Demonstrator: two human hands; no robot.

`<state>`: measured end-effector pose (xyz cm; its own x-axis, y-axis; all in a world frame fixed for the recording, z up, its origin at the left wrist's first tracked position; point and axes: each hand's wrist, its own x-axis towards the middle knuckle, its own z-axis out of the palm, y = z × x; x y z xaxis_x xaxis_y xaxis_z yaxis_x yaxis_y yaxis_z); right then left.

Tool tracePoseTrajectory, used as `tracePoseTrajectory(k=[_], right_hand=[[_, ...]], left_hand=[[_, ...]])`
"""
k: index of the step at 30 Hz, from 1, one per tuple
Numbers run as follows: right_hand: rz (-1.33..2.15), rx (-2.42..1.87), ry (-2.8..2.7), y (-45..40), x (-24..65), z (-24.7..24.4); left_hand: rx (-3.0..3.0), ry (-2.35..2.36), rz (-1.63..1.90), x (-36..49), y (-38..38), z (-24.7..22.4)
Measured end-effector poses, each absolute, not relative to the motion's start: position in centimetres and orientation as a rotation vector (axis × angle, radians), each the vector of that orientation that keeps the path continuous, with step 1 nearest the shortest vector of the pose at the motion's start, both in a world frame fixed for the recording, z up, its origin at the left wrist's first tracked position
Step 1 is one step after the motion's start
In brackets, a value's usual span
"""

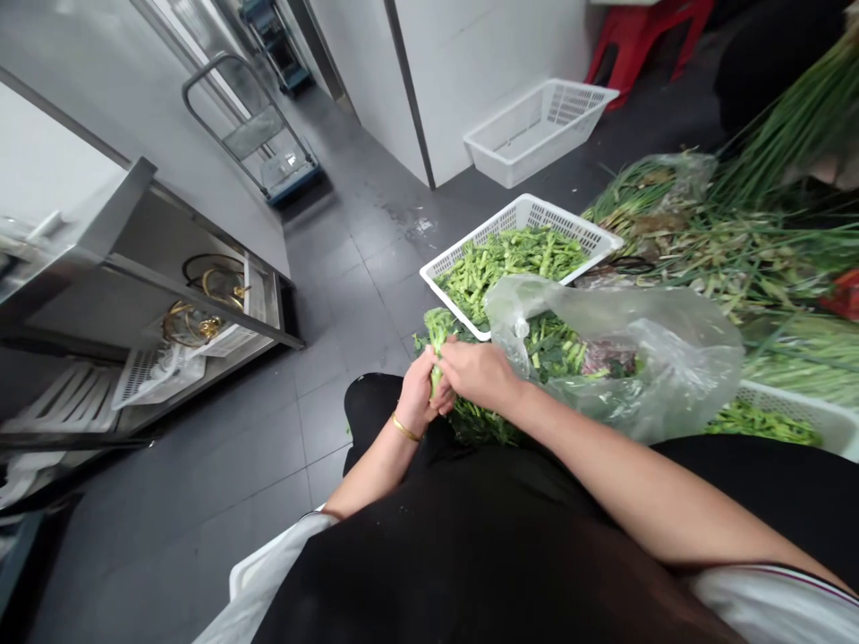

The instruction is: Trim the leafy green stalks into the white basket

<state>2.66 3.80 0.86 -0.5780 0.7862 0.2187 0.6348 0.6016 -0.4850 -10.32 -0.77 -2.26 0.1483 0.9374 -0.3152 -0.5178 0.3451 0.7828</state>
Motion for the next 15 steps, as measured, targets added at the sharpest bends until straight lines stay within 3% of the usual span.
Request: tracePoseTrajectory(k=[3, 6, 11, 15], right_hand=[[0.211, -0.665, -2.581, 0.7, 2.0, 0.4], [0.311, -0.231, -2.733, -1.5, 2.5, -0.7], [0.553, -0.915, -2.903, -0.4, 5.8, -4.4], [0.859, -1.156, -2.875, -0.2, 9.6, -7.0]], left_hand=[[0.53, 1.008, 1.2, -10.2, -0.4, -2.6], [0.407, 1.071, 1.29, -11.3, 0.4, -3.0], [0.423, 1.17, 1.205, -14.0, 4.0, -4.1], [0.519, 1.373, 0.967, -14.5, 12.8, -3.2]])
